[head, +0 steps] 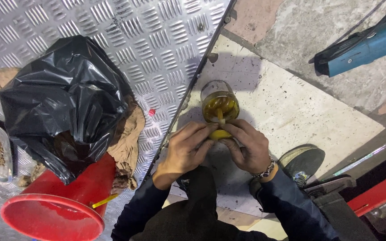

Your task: The person removes a yellow spiral spring from a glass jar containing a brown liquid. They squeeze the spring to remove excess liquid and then place it back into the jar. The person then picks up a green plastic bottle and walks through the workshop.

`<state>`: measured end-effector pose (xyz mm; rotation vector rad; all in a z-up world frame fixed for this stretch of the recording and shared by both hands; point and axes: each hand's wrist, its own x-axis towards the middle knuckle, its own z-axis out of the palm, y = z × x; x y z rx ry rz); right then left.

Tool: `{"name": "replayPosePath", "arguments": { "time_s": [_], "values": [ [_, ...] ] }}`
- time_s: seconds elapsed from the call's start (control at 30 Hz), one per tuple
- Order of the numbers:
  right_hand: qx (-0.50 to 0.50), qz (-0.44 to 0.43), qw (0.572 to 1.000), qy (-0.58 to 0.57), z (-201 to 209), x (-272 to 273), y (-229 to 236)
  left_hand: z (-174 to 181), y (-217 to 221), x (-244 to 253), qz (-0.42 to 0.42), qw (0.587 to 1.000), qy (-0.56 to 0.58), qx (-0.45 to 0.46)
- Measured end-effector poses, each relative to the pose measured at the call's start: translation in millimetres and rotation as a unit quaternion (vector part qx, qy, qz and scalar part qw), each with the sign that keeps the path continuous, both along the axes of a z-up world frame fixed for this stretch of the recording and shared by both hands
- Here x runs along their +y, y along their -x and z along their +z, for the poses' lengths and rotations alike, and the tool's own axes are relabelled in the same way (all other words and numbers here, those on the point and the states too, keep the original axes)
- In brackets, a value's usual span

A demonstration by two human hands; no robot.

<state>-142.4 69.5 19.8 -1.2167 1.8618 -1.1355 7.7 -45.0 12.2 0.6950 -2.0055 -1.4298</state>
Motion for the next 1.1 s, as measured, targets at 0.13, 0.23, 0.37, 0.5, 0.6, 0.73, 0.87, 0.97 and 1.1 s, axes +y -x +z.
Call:
{"name": "replayPosePath", "arguments": {
  "time_s": [0.13,0.23,0.37,0.5,0.6,0.73,0.87,0.97,1.1],
  "values": [
    [0.03,-0.001,0.999,0.025,-12,8,-4,-3,4,5,0.02,0.999,0.032,0.0],
    [0.053,-0.014,0.997,0.049,-16,9,-5,-1,6,4,0.033,0.998,0.054,0.028],
    [0.036,-0.032,0.994,0.095,-26,10,-2,-4,5,6,0.023,1.0,-0.01,-0.009],
    [0.013,-0.105,0.992,0.067,-34,18,-7,12,5,4,0.061,0.969,-0.223,-0.085],
    [-0.003,-0.137,0.99,0.042,-40,24,-12,8,0,32,0.06,0.941,-0.325,-0.075],
    [-0.038,-0.153,0.987,-0.039,-30,22,-22,7,-4,27,0.051,0.939,-0.327,-0.09],
    [-0.056,-0.107,0.991,-0.056,-17,16,-11,9,-4,20,0.046,0.952,-0.291,-0.078],
    [-0.037,-0.096,0.994,-0.029,-17,14,-9,8,-2,20,0.044,0.951,-0.299,-0.063],
    [-0.044,-0.128,0.991,-0.017,-31,21,-16,2,-1,27,0.063,0.942,-0.32,-0.083]
  ]
}}
